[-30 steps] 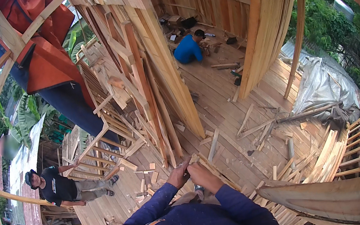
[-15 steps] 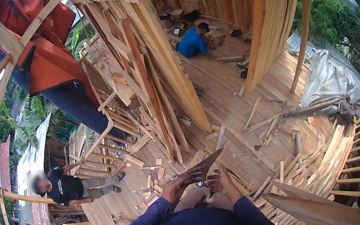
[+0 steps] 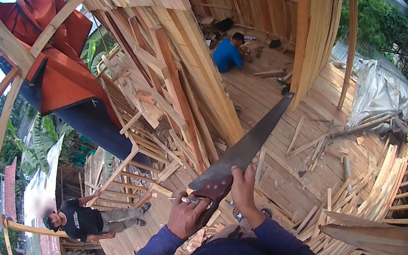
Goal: The person saws through a curved wooden board using a hand saw and then removes the cut piece.
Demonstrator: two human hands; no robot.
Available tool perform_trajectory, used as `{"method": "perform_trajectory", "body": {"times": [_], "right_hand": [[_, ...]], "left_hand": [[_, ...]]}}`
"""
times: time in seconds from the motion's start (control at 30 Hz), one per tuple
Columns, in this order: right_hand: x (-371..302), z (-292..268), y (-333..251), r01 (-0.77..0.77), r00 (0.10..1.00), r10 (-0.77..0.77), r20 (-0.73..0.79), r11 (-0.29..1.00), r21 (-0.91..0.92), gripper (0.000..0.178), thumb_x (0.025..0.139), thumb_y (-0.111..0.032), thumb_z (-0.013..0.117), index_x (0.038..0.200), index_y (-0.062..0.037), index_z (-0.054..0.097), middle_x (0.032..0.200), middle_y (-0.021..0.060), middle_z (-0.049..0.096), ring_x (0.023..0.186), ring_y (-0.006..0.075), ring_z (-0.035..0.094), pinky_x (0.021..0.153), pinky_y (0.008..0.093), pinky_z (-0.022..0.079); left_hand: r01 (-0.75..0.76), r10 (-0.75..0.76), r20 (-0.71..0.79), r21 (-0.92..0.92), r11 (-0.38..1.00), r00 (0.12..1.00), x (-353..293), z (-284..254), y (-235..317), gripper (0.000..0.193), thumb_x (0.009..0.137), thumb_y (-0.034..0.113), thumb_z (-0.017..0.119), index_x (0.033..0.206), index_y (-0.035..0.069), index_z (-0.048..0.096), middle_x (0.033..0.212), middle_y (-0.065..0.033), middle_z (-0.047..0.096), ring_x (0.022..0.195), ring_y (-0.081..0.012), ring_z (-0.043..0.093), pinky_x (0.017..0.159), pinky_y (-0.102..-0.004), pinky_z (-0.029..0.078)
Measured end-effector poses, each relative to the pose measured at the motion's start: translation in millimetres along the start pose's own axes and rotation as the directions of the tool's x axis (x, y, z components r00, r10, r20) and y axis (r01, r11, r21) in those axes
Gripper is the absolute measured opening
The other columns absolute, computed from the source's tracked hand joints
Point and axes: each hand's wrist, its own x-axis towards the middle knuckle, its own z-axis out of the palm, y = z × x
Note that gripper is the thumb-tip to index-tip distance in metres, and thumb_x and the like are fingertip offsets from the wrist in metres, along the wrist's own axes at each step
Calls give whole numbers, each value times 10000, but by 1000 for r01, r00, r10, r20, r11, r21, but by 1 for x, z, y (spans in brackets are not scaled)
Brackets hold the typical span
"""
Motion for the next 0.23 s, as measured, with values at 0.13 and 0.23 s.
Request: {"method": "perform_trajectory", "body": {"times": [0.13, 0.23], "right_hand": [[3, 66, -60, 209, 965, -214, 152, 977, 51, 262, 856, -86, 475, 1100, 8, 460, 938, 36, 518, 841, 102, 478, 774, 250, 395], [0, 106, -110, 230, 933, -261, 248, 962, 150, 338, 874, -144, 529, 1160, -3, 417, 984, 76, 524, 874, 130, 485, 808, 261, 382]], "left_hand": [[-42, 37, -115, -43, 998, 993, 7, -68, -22, 413, 715, 97, 662, 1081, 43, 476, 681, -78, 592, 693, -234, 596, 857, -408, 385], [-201, 220, -215, 106, 974, 952, 22, -124, -41, 744, 721, 139, 672, 1360, 53, 303, 763, -115, 615, 770, -259, 612, 899, -431, 367]]}}
